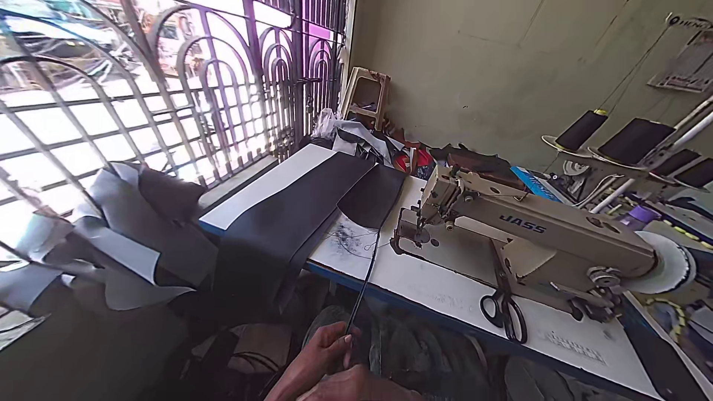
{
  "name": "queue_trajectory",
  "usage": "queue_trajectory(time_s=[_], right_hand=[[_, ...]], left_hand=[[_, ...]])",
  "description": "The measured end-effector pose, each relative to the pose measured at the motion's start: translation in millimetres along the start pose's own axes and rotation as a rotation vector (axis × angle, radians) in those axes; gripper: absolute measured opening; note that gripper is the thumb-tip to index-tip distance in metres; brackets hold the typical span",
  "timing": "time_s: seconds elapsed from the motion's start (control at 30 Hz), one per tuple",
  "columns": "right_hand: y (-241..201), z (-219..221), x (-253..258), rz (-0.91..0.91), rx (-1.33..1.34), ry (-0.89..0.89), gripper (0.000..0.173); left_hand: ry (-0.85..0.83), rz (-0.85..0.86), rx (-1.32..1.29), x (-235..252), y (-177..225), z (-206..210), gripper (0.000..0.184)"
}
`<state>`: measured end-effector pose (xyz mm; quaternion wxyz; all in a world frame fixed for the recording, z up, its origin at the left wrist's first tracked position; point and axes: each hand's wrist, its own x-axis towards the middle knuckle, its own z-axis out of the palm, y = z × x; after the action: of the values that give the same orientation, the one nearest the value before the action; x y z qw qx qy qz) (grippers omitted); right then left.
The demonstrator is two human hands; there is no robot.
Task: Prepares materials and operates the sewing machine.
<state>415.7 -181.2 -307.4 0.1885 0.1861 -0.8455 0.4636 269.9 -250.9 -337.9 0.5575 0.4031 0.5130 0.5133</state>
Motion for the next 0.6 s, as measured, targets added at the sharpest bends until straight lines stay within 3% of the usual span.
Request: queue_trajectory(time_s=[0.2, 0.33, 0.43, 0.53, 0.6], right_hand=[[6.0, -59.7, -22.1, 0.353, -0.177, 0.342, 0.024], [12.8, -97.4, -56.5, 0.429, -0.801, 0.489, 0.024], [1.2, -139.8, -108.5, 0.75, -1.041, 0.612, 0.024], [-6.1, -170.8, -165.8, 1.07, -1.085, 0.675, 0.032], [-4.4, -179.2, -190.8, 1.118, -1.119, 0.698, 0.031]], left_hand=[[0.12, -0.041, 0.094, -10.1, -9.9, -6.1, 0.028], [0.126, -0.082, 0.396, -32.9, -16.4, -21.5, 0.032], [0.071, -0.116, 0.396, -75.4, -23.6, -40.7, 0.033], [0.15, -0.277, 0.599, -99.8, -31.1, -64.4, 0.033], [0.156, -0.469, 0.828, -92.8, -22.0, -78.1, 0.04]])
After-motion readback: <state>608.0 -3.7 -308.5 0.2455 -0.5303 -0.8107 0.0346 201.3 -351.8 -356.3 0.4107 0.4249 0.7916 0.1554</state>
